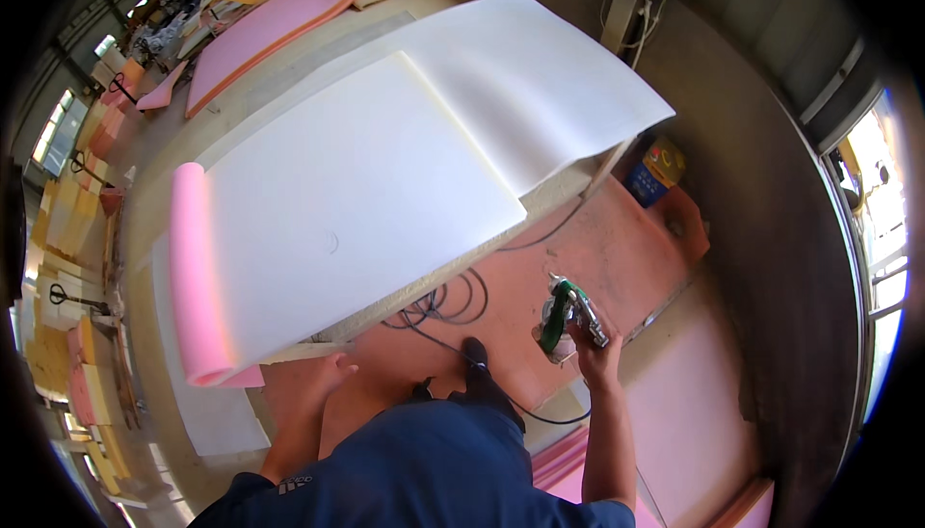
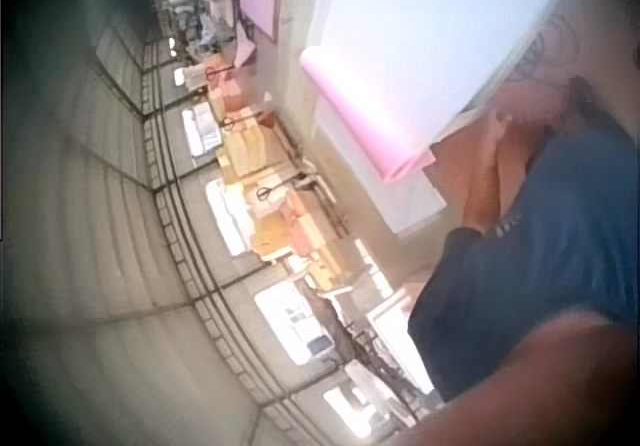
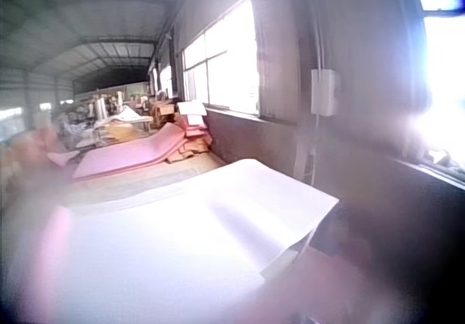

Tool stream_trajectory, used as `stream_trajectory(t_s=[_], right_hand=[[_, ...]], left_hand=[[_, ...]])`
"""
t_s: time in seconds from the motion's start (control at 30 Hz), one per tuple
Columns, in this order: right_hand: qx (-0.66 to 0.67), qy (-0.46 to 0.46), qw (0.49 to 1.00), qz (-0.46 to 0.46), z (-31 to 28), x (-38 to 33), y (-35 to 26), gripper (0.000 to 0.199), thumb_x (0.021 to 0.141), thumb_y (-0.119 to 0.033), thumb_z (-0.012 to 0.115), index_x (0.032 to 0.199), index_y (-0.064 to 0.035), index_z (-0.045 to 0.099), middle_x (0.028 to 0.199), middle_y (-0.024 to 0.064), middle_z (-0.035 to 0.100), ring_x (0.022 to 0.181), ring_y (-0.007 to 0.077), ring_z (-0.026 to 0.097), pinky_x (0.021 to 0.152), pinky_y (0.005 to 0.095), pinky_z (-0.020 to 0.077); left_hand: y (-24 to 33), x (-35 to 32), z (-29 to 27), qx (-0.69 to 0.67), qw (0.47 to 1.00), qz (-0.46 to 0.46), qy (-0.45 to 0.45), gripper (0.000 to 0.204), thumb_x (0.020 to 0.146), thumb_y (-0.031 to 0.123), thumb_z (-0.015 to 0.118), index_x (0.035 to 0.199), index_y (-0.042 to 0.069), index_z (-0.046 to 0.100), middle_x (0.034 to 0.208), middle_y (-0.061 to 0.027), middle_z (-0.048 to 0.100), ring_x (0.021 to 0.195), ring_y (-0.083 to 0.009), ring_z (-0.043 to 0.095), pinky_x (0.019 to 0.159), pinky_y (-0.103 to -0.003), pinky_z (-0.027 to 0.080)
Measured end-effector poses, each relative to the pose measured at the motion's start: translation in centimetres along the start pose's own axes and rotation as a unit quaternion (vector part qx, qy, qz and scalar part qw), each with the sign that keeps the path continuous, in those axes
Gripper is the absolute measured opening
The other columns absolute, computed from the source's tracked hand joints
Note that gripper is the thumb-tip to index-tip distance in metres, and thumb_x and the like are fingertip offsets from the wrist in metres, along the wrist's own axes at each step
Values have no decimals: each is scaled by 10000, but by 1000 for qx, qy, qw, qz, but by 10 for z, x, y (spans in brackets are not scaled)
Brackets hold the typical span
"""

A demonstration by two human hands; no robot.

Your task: The person pours a liquid from a yellow container into a spray gun and then sprays pink foam onto large white boards. The person handles the boards, flipping them over to spray the other side, and stacks the finished pink boards.

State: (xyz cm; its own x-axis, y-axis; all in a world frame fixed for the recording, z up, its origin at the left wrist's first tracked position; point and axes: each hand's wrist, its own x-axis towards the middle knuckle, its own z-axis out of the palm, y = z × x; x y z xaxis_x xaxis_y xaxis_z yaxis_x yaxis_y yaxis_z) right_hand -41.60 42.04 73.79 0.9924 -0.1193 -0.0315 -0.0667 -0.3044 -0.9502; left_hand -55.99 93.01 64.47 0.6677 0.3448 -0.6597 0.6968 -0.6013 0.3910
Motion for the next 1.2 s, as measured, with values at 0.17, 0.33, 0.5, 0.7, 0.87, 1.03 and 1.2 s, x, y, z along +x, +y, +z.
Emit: stream_trajectory(t_s=[0.17,0.33,0.5,0.7,0.87,1.03,1.2], right_hand=[[10,-19,1000,-3,-3,-13,-6,63,874,-48,716,921,-19,687,641,-43,537,572,52,470,520,252,380],[15,-5,1000,0,-1,2,-20,106,869,-98,713,927,-10,701,627,-34,551,554,57,494,498,252,384],[42,-8,999,14,6,3,-16,107,870,-117,727,849,-17,697,604,-45,533,542,54,479,483,263,371],[15,4,999,36,22,7,-23,174,862,-165,761,807,-13,697,593,-31,520,566,55,472,505,279,387],[-55,27,998,28,17,17,25,228,827,-181,778,901,20,699,601,63,490,628,69,441,564,336,451],[-71,31,997,3,25,26,46,203,824,-159,782,870,20,696,604,50,516,630,58,447,555,324,434],[-94,48,994,4,13,29,47,181,831,-120,783,812,34,689,652,-53,532,634,54,445,537,294,391]], left_hand=[[-55,-2,28,-113,986,117,28,670,814,352,793,1325,-14,560,1318,-213,601,1224,-330,578,1015,-432,469],[-90,13,11,-103,992,57,-48,622,806,328,802,1274,-24,590,1275,-219,614,1155,-328,609,957,-435,503],[-182,-14,30,-79,992,43,89,530,806,301,803,1188,-20,625,1078,-136,675,981,-233,644,838,-376,536],[-230,-66,61,-119,991,-59,4,430,803,301,797,1065,-16,673,927,-113,681,819,-218,641,728,-386,532],[-203,-88,96,-48,995,-81,-25,397,810,306,778,1023,-12,673,870,-122,656,784,-256,638,715,-391,521],[-203,-84,105,-73,996,-10,48,385,812,281,766,1024,-20,653,822,-114,634,773,-232,614,715,-386,508],[-153,-87,99,-129,990,-54,13,404,810,270,774,1042,-34,644,868,-114,644,819,-224,614,746,-374,510]])
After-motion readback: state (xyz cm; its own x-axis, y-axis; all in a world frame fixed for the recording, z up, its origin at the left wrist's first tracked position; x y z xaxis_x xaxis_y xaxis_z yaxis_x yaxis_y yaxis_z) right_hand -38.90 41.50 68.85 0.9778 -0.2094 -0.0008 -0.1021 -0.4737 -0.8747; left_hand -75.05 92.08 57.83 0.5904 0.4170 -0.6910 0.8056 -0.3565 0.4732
